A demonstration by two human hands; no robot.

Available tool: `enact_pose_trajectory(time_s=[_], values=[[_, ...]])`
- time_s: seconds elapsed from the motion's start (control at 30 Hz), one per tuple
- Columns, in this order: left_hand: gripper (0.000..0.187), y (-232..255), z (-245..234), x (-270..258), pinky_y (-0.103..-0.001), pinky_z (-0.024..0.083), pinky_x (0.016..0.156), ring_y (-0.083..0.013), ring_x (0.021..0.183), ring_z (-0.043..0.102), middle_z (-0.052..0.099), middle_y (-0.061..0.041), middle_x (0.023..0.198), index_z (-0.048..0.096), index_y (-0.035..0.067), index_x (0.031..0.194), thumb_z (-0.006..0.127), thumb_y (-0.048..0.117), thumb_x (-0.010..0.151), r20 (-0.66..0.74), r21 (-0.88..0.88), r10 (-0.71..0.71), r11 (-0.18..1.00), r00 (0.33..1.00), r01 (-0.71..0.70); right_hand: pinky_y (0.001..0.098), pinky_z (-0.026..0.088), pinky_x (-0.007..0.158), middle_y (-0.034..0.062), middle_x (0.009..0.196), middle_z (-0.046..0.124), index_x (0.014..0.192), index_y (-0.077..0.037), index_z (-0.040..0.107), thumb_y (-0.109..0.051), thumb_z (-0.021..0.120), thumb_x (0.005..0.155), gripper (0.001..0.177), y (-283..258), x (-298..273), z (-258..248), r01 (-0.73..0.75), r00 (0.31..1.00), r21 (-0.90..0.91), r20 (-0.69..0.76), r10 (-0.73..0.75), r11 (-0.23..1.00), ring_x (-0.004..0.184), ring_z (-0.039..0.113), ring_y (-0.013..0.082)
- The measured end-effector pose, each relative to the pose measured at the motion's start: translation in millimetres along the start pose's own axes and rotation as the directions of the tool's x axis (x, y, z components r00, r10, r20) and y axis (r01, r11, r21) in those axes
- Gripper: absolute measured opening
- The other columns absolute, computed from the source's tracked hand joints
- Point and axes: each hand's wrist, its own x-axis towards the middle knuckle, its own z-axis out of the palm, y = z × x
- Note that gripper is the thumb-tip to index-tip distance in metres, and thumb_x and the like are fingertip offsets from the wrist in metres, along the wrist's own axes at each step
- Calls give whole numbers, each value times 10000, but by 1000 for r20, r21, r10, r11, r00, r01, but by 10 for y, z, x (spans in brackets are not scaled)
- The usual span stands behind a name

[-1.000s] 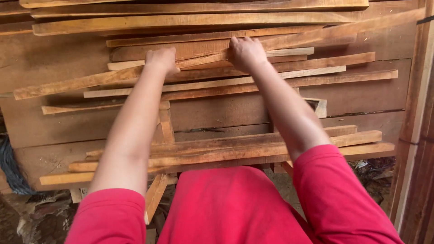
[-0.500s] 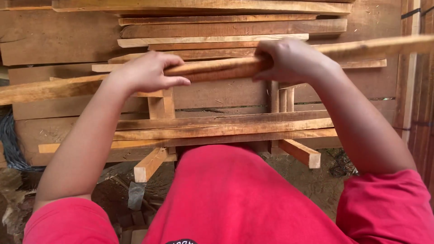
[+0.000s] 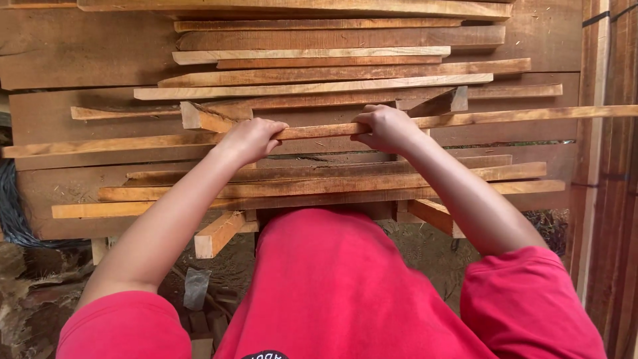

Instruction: Untying a bundle of wood planks and organizing them on a storage rack.

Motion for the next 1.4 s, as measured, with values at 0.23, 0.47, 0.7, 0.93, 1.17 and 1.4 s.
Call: enact_pose_trajectory(time_s=[0.23, 0.47, 0.7, 0.93, 1.17, 1.4], values=[[261, -932, 1615, 796, -465, 613, 847, -321, 983, 744, 741, -11, 1036, 625, 266, 1162, 703, 349, 928, 83, 128, -110, 987, 990, 99, 451, 594, 778, 27, 964, 688, 928, -197, 723, -436, 785, 842, 261, 465, 362, 896, -20, 994, -18, 108, 22, 1000, 918, 706, 304], [226, -830, 1670, 784, -506, 590, 909, -374, 1035, 724, 740, -95, 1077, 624, 168, 1149, 666, 247, 942, 102, 82, -139, 988, 985, 131, 494, 584, 886, 40, 1076, 707, 1128, -238, 720, -443, 705, 877, 324, 722, 494, 1466, -128, 975, -86, 171, 141, 988, 1038, 710, 326], [782, -181, 1121, 750, -503, 365, 1159, -353, 1359, 550, 648, -152, 1388, 614, 98, 1316, 482, 749, 905, 284, 35, -395, 915, 874, 403, 495, 490, 964, 97, 1123, 755, 1226, -244, 724, -753, 472, 937, 637, 335, 379, 1090, -272, 938, -19, 218, 270, 962, 1148, 695, 334], [877, 196, 1206, 487, -506, 297, 1187, -355, 1416, 486, 600, -150, 1456, 583, 78, 1383, 153, 739, 1000, 339, 22, -472, 869, 814, 495, 487, 473, 1010, 82, 1119, 775, 1174, -285, 748, -817, 283, 973, 735, -4, 28, 1190, -382, 888, -15, 270, 371, 924, 1165, 697, 309], [689, 51, 1931, 308, -486, 404, 1031, -315, 1173, 632, 715, -99, 1153, 689, 136, 1139, 339, 711, 989, -87, 12, -437, 898, 895, 440, 420, 503, 885, 12, 958, 764, 1057, -275, 760, -746, 467, 971, 562, 105, -135, 1651, -284, 958, -75, -61, 280, 956, 976, 734, 242], [555, 75, 2194, 192, -547, 206, 1208, -222, 1269, 549, 680, -14, 1155, 646, 167, 1193, 502, 661, 984, -576, -31, -276, 948, 769, 317, 401, 429, 941, -6, 945, 683, 1110, -223, 700, -736, 632, 880, 566, 107, -264, 1855, -229, 910, -143, -384, 159, 963, 962, 666, 208]])
